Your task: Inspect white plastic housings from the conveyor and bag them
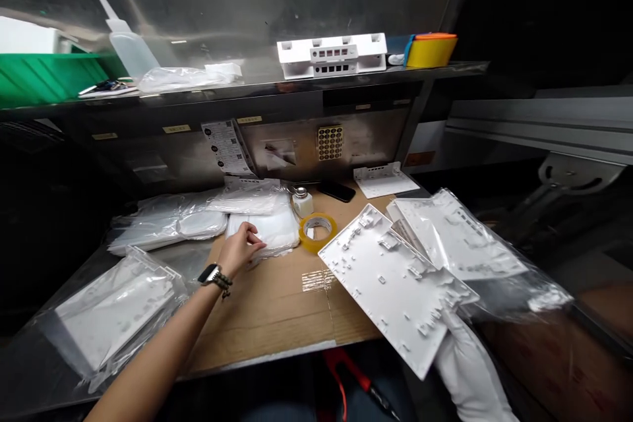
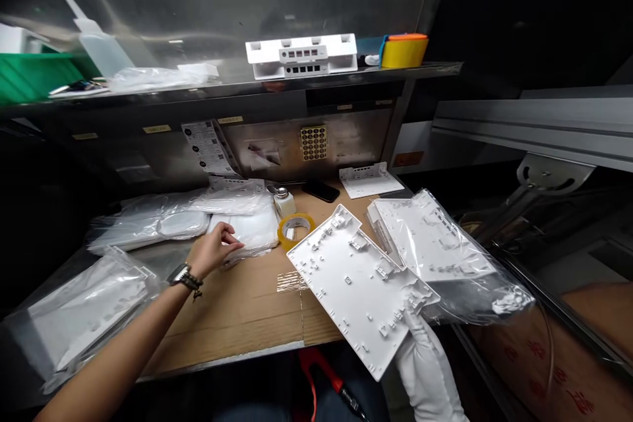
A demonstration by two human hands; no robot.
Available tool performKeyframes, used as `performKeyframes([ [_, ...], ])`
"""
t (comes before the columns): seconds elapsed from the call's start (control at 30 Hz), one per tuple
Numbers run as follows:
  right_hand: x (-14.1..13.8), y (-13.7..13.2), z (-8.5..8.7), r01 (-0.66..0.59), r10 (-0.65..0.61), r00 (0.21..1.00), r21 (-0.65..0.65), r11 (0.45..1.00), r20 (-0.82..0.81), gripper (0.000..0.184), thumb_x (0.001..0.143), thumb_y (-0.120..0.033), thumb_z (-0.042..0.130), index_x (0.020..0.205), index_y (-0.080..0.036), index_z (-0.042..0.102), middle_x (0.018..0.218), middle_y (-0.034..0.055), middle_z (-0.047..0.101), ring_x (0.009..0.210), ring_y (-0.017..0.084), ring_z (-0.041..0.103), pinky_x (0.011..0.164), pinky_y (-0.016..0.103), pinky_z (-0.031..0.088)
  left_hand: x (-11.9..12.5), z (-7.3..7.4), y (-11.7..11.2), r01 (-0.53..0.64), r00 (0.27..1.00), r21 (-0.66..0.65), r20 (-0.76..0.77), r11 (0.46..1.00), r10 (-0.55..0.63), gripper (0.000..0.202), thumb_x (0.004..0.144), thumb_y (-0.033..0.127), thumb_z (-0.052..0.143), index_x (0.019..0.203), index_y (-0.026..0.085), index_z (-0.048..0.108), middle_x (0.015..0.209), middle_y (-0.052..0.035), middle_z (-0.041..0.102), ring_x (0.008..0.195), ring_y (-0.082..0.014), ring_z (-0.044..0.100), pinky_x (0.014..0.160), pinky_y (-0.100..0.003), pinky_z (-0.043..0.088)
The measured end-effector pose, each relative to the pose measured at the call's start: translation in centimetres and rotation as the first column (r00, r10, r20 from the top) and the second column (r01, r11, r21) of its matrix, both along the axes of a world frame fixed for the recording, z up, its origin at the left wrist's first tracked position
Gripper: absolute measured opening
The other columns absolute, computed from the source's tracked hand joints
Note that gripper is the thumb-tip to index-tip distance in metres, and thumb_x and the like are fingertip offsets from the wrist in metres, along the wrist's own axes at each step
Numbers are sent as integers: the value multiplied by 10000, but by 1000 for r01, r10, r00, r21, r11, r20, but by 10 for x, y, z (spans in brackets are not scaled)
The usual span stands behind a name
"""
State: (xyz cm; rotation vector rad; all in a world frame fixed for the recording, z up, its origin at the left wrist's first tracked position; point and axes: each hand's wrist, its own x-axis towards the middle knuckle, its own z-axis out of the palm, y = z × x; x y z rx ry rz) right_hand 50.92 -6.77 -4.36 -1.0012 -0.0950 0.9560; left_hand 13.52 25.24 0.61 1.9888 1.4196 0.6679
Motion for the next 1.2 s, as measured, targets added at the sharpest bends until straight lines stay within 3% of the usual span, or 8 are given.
performKeyframes([
  [0.1,-4,2,9,-24,23,1000,-74,997,-22,389,869,-319,680,1233,-189,718,1199,91,769,1208,279,697,951,416,643,-5,12,24,36,996,-206,93,978,-17,613,563,579,876,906,212,524,720,-32,715,701,-249,693,690,-376,546],
  [0.23,-13,3,17,32,-28,999,-118,993,31,354,827,-332,718,1145,-178,750,1120,95,786,1148,279,723,917,389,650,-9,24,43,114,970,-353,241,929,-27,736,478,693,881,910,173,589,808,-78,745,809,-248,737,788,-409,595],
  [0.5,-59,27,38,40,39,936,-218,975,349,515,745,-484,813,1150,-173,746,1151,93,778,1079,289,727,966,377,609,6,12,44,139,946,-279,321,950,-44,697,394,430,996,830,211,498,635,20,702,625,-173,683,655,-298,530],
  [0.67,-123,81,37,-49,167,721,-190,981,672,620,853,-697,600,1101,-148,741,1113,168,774,1031,311,731,980,420,573,17,-3,36,191,953,-221,273,956,-128,635,454,364,955,831,229,463,594,28,693,593,-196,685,553,-246,446],
  [0.83,-157,102,28,-147,276,602,-235,961,749,675,920,-703,482,1210,-143,723,1001,169,791,1011,318,748,886,394,584,13,1,32,206,966,-119,182,971,-183,440,579,323,883,773,213,504,623,39,655,646,-183,680,603,-277,515],
  [0.97,-156,97,19,-105,274,558,-261,960,783,719,918,-714,475,1277,-134,703,995,175,792,977,325,755,890,401,574,1,18,38,88,992,78,79,993,-94,149,817,285,679,740,185,601,822,-47,682,800,-197,677,776,-363,563],
  [1.07,-153,96,14,-104,312,556,-308,946,770,775,912,-742,456,1299,-112,688,893,169,791,841,323,758,843,415,579,-5,35,43,-10,1000,273,-11,962,14,230,870,169,532,661,190,626,1239,-129,662,1076,-271,626,969,-451,499],
  [1.2,-152,97,14,-94,309,569,-313,945,762,804,874,-801,458,1200,-115,722,989,203,783,927,351,750,919,465,563,1,53,44,98,985,340,-168,935,-42,332,824,51,490,847,228,771,1483,-59,587,1256,-337,522,1050,-490,435],
])
